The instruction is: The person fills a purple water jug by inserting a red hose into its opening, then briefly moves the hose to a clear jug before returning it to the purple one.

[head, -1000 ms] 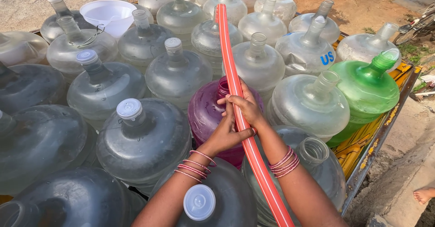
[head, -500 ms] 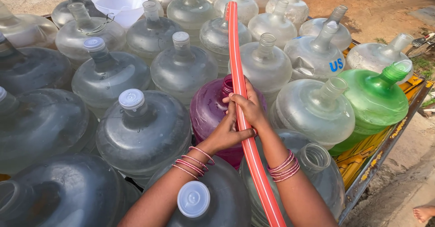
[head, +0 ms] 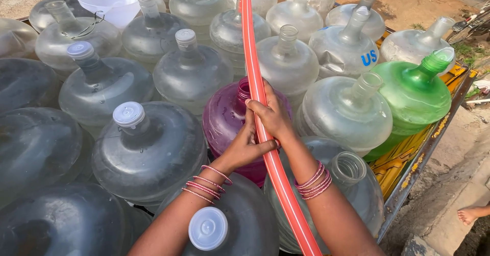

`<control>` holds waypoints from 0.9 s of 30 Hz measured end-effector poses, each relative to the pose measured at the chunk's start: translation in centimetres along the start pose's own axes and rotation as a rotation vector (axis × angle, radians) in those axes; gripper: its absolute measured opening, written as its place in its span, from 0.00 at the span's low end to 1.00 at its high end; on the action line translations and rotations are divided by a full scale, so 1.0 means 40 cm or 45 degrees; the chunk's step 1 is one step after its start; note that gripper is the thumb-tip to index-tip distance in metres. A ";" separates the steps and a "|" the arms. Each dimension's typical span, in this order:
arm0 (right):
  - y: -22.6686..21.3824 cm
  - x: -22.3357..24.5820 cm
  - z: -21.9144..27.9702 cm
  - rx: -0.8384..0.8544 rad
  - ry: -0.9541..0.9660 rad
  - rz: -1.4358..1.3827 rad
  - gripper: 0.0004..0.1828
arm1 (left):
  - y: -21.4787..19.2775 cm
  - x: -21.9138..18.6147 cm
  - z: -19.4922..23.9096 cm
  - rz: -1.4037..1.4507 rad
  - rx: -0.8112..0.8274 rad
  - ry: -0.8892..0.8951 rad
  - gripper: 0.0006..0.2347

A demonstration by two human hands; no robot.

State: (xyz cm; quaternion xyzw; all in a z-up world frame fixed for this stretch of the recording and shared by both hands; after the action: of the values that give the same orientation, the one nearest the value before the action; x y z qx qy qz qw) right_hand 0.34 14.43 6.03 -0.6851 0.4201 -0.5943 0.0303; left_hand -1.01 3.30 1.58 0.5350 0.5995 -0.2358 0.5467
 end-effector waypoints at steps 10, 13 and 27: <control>0.009 -0.013 -0.002 0.053 0.070 -0.104 0.42 | 0.006 -0.006 0.002 0.021 0.003 -0.046 0.49; 0.010 -0.011 0.001 0.054 0.080 -0.110 0.42 | 0.003 0.000 0.000 0.018 0.006 -0.033 0.48; 0.014 -0.006 -0.002 0.049 0.066 -0.143 0.41 | -0.003 0.005 -0.001 -0.023 0.007 -0.079 0.49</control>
State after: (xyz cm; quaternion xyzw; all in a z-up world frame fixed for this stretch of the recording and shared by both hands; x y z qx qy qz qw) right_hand 0.01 14.27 5.56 -0.6914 0.3701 -0.6205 -0.0008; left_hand -1.10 3.37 1.38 0.5236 0.5864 -0.2588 0.5612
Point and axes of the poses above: each hand's wrist, its own z-axis away from the middle knuckle, its own y-axis out of the palm, x = y × z, the point moved 4 cm from there along -z, towards the middle knuckle, and after that the axes turned 7 degrees about z, right-handed, at the moved point
